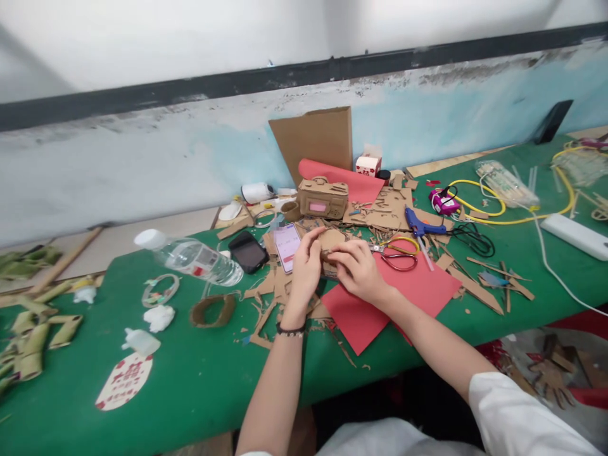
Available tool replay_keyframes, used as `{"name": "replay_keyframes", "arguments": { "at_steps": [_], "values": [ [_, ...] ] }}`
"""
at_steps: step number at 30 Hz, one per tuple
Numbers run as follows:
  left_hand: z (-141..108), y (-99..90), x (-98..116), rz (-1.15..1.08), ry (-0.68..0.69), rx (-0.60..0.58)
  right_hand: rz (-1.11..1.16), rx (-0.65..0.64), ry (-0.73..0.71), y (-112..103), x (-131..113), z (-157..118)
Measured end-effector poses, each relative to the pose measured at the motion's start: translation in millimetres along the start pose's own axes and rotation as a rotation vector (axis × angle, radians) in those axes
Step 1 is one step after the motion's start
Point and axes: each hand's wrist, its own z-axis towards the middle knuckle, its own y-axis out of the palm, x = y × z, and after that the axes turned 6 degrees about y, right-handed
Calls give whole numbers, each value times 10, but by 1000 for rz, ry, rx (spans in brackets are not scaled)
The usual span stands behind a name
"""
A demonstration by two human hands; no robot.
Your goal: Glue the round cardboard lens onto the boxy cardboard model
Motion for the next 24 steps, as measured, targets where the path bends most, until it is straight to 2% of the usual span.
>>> {"name": "replay_keyframes", "arguments": {
  "at_steps": [3, 6, 8, 10, 13, 16, 19, 24],
  "values": [
    [-86, -73, 116, 86, 112, -20, 6, 16, -20, -222, 111, 86],
    [-236, -157, 165, 293, 319, -52, -98, 152, 174, -575, 389, 230],
    [-356, -184, 117, 403, 408, -46, -215, 112, 332, -785, 647, 330],
    [-466, -177, 20, 453, 459, -28, -336, -28, 453, -896, 900, 403],
    [-568, -122, -131, 472, 500, 16, -455, -342, 486, -849, 1140, 421],
    [-578, -57, -210, 466, 511, 60, -588, -514, 449, -686, 1182, 357],
    [-538, 4, -225, 521, 511, 88, -671, -543, 435, -580, 1128, 300],
    [-502, 55, -280, 629, 535, 125, -670, -528, 402, -584, 1027, 282]
  ]
}}
